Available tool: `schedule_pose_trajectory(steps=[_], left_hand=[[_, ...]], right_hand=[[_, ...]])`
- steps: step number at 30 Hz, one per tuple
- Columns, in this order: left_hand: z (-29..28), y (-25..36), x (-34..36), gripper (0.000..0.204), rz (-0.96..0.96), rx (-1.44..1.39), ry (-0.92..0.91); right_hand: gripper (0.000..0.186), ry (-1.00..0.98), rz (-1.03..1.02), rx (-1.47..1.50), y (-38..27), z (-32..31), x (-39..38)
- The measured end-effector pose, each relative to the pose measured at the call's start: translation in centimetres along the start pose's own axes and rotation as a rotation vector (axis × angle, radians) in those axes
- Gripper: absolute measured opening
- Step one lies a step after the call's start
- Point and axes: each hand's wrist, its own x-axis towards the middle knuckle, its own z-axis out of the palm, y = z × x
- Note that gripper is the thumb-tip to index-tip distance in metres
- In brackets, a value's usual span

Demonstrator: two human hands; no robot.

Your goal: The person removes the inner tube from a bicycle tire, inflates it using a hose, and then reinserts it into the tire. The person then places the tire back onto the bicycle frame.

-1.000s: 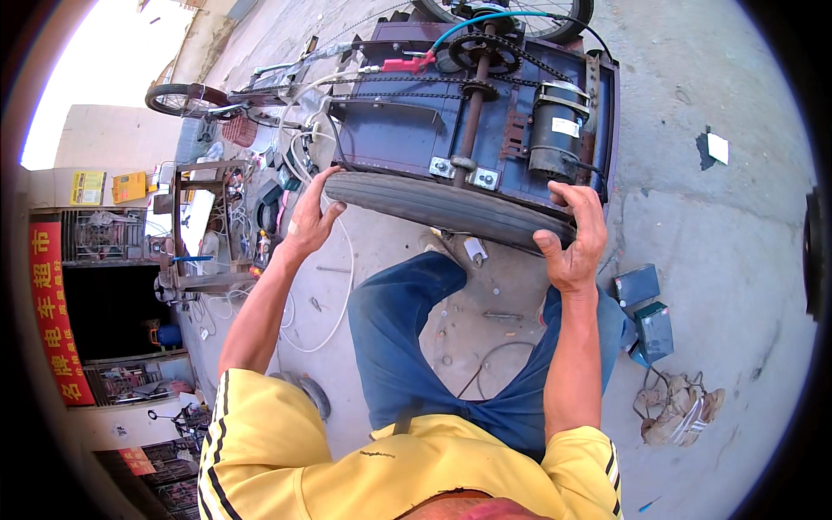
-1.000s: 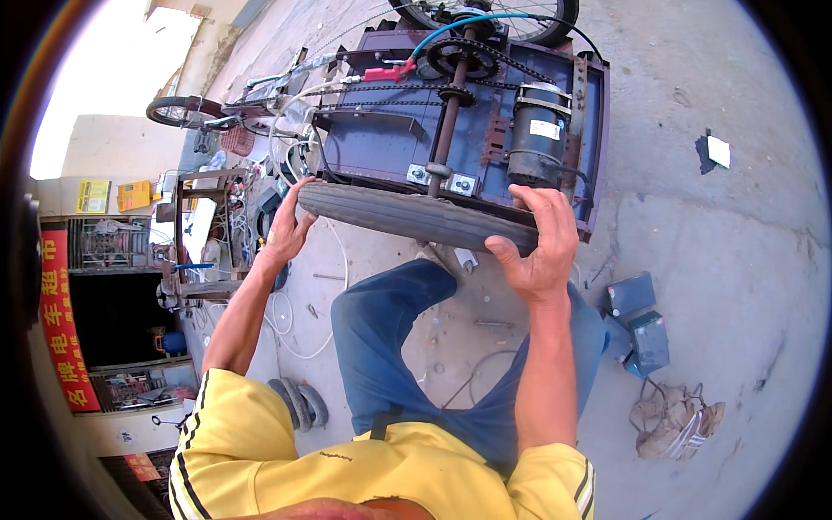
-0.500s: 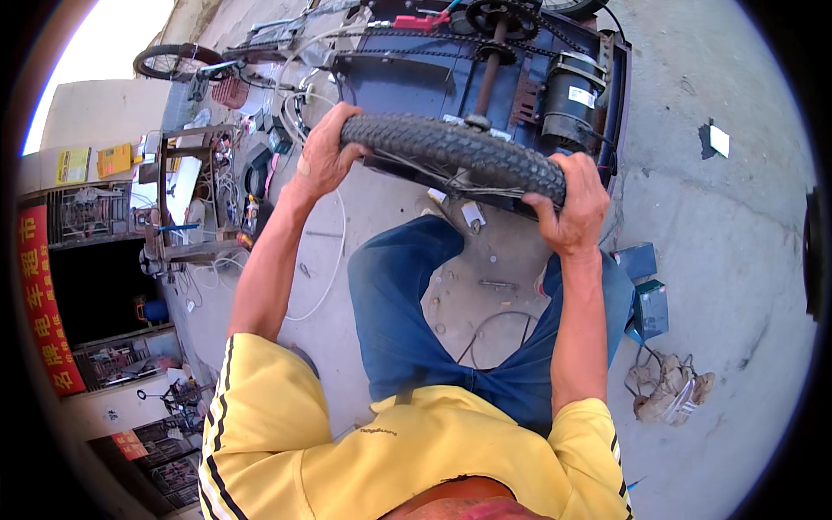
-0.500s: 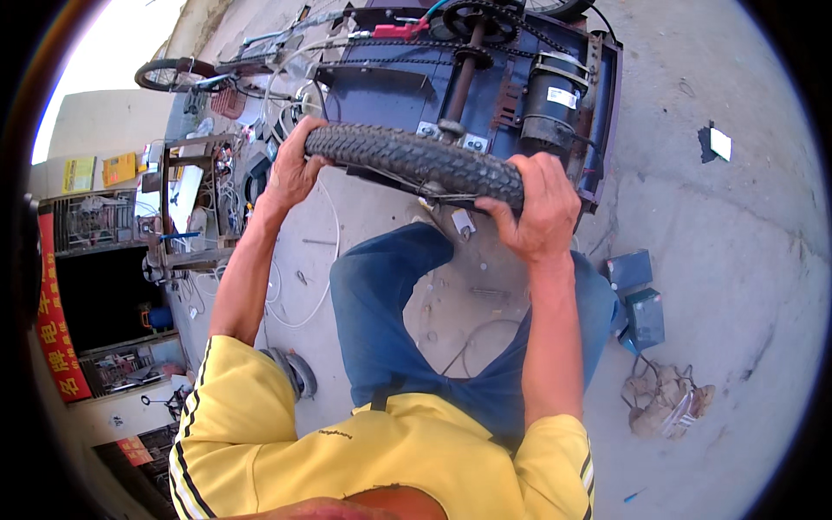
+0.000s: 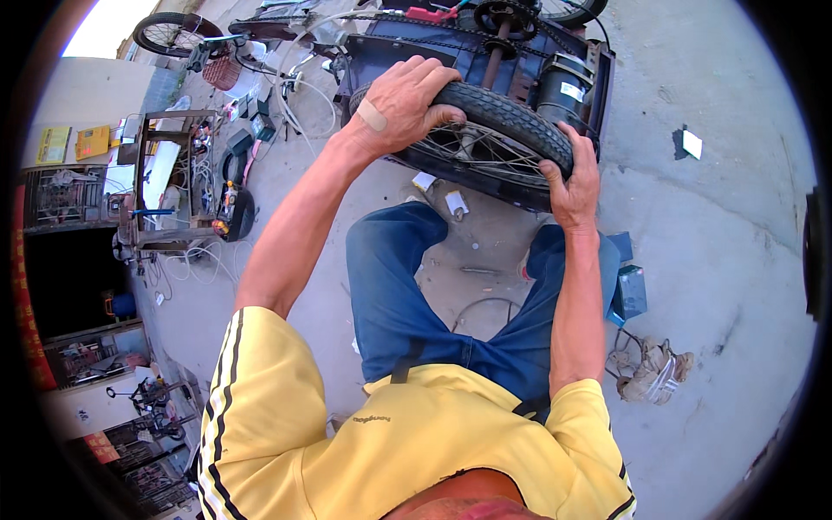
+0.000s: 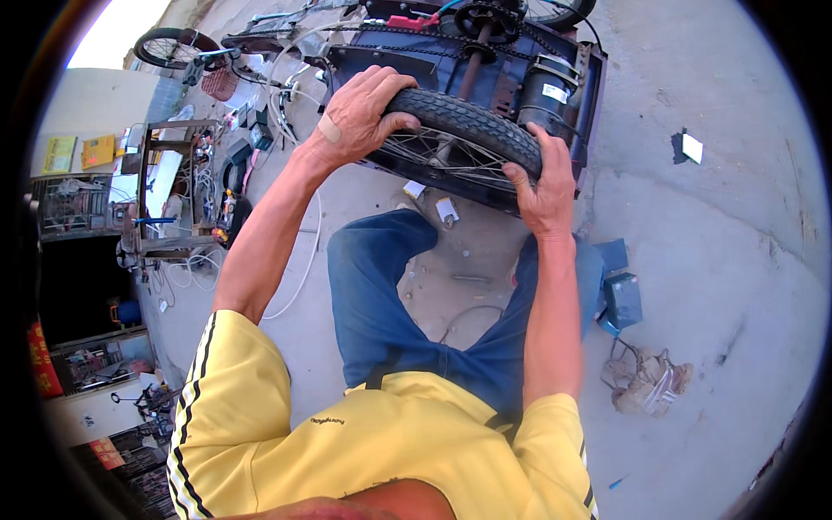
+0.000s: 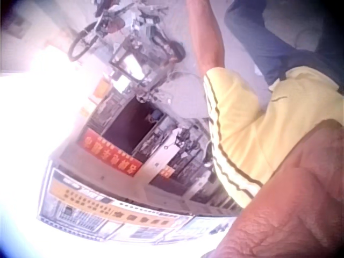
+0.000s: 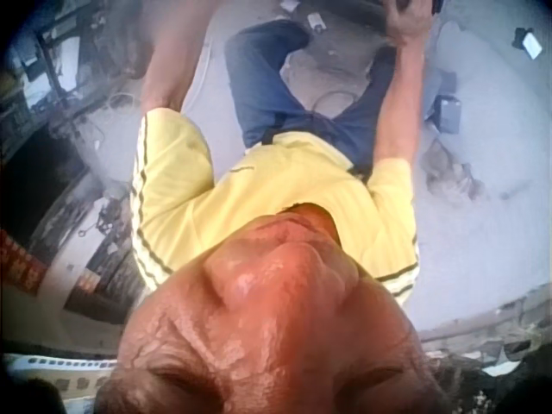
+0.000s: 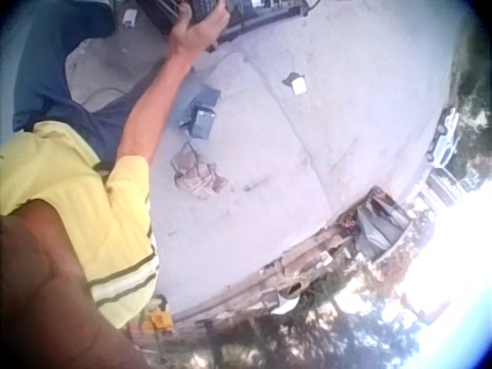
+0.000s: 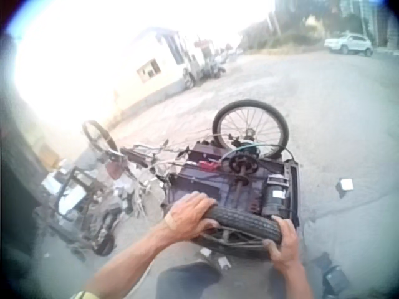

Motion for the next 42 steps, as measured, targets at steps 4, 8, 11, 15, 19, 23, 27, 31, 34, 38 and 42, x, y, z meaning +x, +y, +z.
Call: schedule_pose_trajectory(steps=[4, 8, 11, 15, 19, 23, 27, 31, 34, 38, 42], left_hand=[[0.4, -2.6, -1.7, 0.036, -0.076, -0.084, 0.057], [1.9, -6.8, -8.4, 0.041, -0.333, -0.161, 0.140], [3.0, -7.1, -12.0, 0.047, -0.499, -0.100, 0.256], [4.1, -3.3, -14.3, 0.054, -0.604, -0.099, 0.370], [6.4, 1.7, -15.9, 0.047, -0.646, -0.316, 0.494], [9.7, 6.8, -18.0, 0.039, -0.674, -0.501, 0.522], [13.7, 10.6, -21.3, 0.033, -0.739, -0.618, 0.455], [16.0, 11.0, -24.1, 0.028, -0.813, -0.709, 0.416], [16.0, 10.8, -23.9, 0.025, -0.898, -0.793, 0.410], [16.3, 10.5, -24.2, 0.026, -0.908, -0.785, 0.416], [16.1, 10.5, -24.7, 0.027, -0.894, -0.803, 0.453]], right_hand=[[0.061, 0.022, 0.038, -0.104, 0.2, -1.5, -1.9], [0.056, -0.064, 0.171, -0.174, 1.7, -2.1, -3.7], [0.052, -0.069, 0.106, -0.156, 0.4, -2.7, -3.5], [0.050, -0.076, 0.026, -0.190, -0.2, -2.7, -1.9], [0.041, -0.064, -0.098, -0.220, -2.0, -1.4, 0.6], [0.036, -0.094, -0.250, -0.346, -5.0, 0.8, 4.0], [0.033, -0.092, -0.373, -0.434, -6.8, 3.1, 6.3], [0.032, -0.166, -0.412, -0.492, -9.2, 4.8, 7.1], [0.031, -0.192, -0.388, -0.472, -9.3, 4.7, 7.2], [0.026, -0.173, -0.386, -0.439, -8.0, 3.7, 6.9], [0.030, -0.156, -0.359, -0.455, -7.4, 3.0, 5.8]])
